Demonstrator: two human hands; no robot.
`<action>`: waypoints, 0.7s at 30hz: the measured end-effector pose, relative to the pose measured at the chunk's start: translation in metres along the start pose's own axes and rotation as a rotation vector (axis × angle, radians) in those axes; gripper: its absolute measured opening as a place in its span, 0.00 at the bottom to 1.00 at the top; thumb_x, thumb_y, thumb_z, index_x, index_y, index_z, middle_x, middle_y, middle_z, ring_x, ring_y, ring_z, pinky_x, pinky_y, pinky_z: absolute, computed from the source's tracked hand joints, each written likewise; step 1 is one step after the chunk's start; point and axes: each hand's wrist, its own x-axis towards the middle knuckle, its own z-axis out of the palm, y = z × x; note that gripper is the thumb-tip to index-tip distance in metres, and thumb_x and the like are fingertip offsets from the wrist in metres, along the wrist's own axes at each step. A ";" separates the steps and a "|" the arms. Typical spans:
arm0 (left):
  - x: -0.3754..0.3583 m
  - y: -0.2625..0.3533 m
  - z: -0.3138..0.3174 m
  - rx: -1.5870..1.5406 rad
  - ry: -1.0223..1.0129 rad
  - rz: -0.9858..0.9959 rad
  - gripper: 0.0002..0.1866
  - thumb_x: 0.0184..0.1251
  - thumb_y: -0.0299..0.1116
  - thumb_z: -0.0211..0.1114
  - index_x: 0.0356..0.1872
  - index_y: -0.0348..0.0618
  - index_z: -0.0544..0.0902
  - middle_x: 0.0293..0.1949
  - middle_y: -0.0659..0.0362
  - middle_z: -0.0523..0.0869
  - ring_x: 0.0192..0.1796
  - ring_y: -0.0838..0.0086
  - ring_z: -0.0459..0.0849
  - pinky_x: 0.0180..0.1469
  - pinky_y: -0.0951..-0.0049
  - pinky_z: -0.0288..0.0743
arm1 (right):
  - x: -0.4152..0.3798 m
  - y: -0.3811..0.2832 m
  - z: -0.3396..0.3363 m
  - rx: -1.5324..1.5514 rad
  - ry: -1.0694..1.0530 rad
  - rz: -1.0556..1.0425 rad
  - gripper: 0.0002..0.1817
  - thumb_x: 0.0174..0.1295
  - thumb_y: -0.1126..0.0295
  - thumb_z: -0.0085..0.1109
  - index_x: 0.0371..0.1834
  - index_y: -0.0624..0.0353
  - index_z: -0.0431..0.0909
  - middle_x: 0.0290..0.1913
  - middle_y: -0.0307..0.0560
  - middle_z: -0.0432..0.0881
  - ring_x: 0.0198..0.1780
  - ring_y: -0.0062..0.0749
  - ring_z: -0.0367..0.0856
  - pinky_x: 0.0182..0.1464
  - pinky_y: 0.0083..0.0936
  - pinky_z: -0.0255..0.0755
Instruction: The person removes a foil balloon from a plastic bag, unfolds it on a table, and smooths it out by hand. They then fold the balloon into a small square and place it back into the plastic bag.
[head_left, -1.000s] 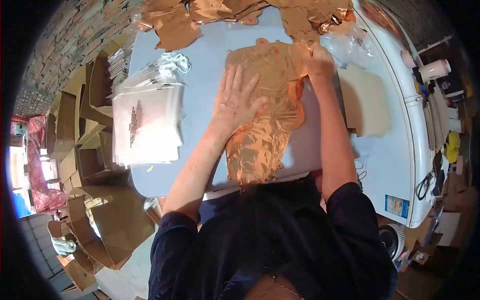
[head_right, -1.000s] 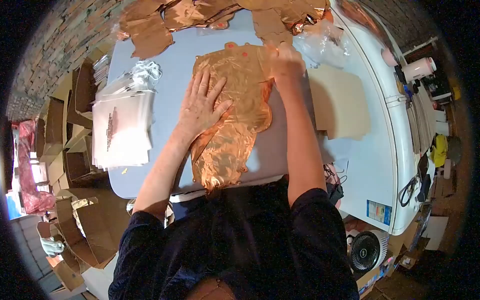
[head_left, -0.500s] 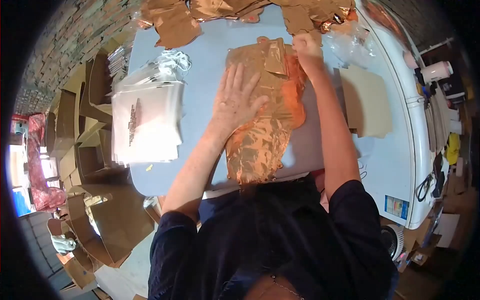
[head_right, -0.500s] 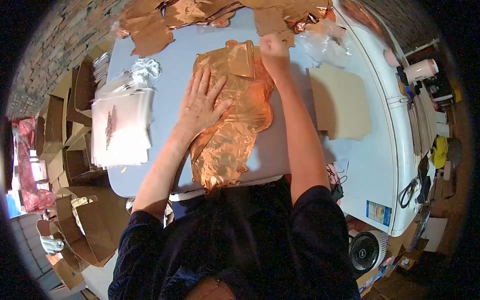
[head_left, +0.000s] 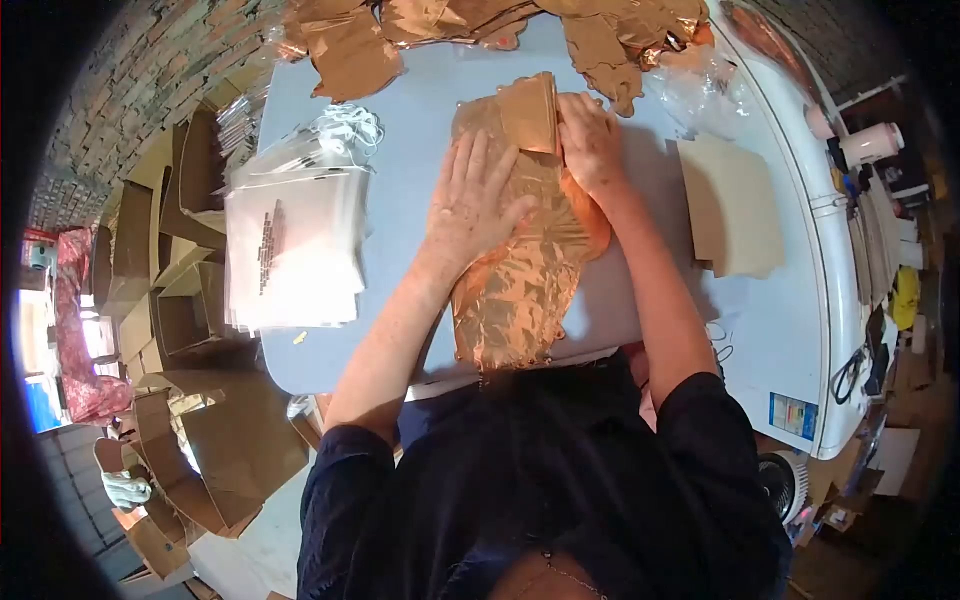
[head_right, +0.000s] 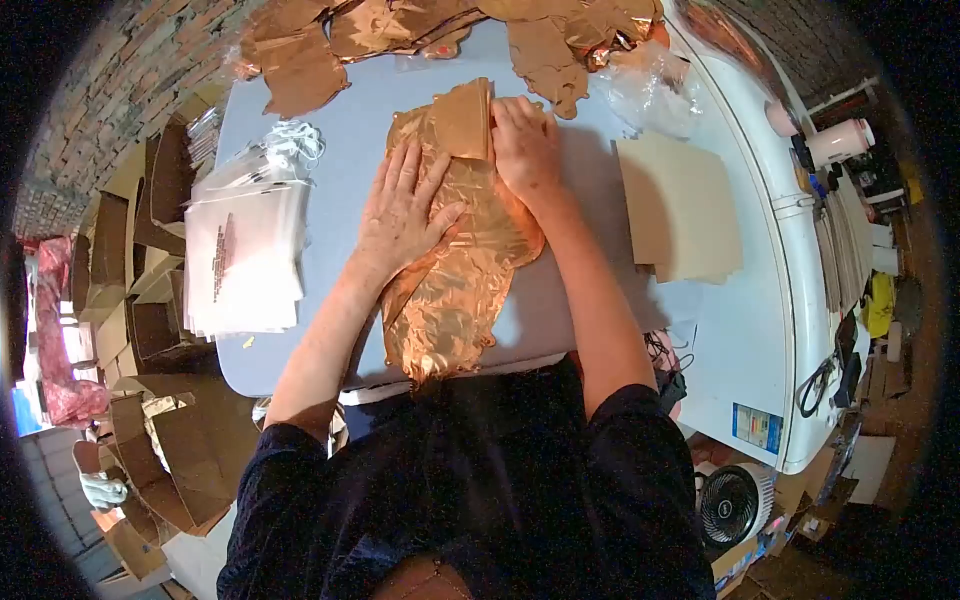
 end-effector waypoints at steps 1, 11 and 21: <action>0.000 0.000 0.000 0.001 0.000 0.001 0.40 0.76 0.65 0.57 0.76 0.44 0.76 0.76 0.38 0.71 0.83 0.46 0.62 0.86 0.48 0.50 | 0.001 -0.001 -0.001 0.016 -0.013 -0.008 0.23 0.76 0.64 0.52 0.73 0.53 0.73 0.74 0.41 0.77 0.81 0.38 0.65 0.80 0.46 0.52; 0.000 0.000 0.001 -0.018 -0.027 -0.012 0.40 0.75 0.65 0.58 0.77 0.44 0.75 0.78 0.37 0.69 0.84 0.45 0.59 0.87 0.49 0.47 | 0.005 0.002 0.003 0.103 -0.050 -0.072 0.29 0.77 0.59 0.52 0.78 0.56 0.69 0.79 0.44 0.71 0.82 0.39 0.63 0.81 0.55 0.49; -0.001 -0.001 -0.001 0.013 -0.120 -0.033 0.40 0.79 0.66 0.52 0.83 0.53 0.67 0.82 0.40 0.63 0.85 0.47 0.57 0.86 0.48 0.48 | -0.005 -0.010 0.001 -0.146 -0.124 -0.132 0.31 0.81 0.52 0.45 0.83 0.51 0.64 0.85 0.40 0.64 0.86 0.38 0.56 0.83 0.63 0.43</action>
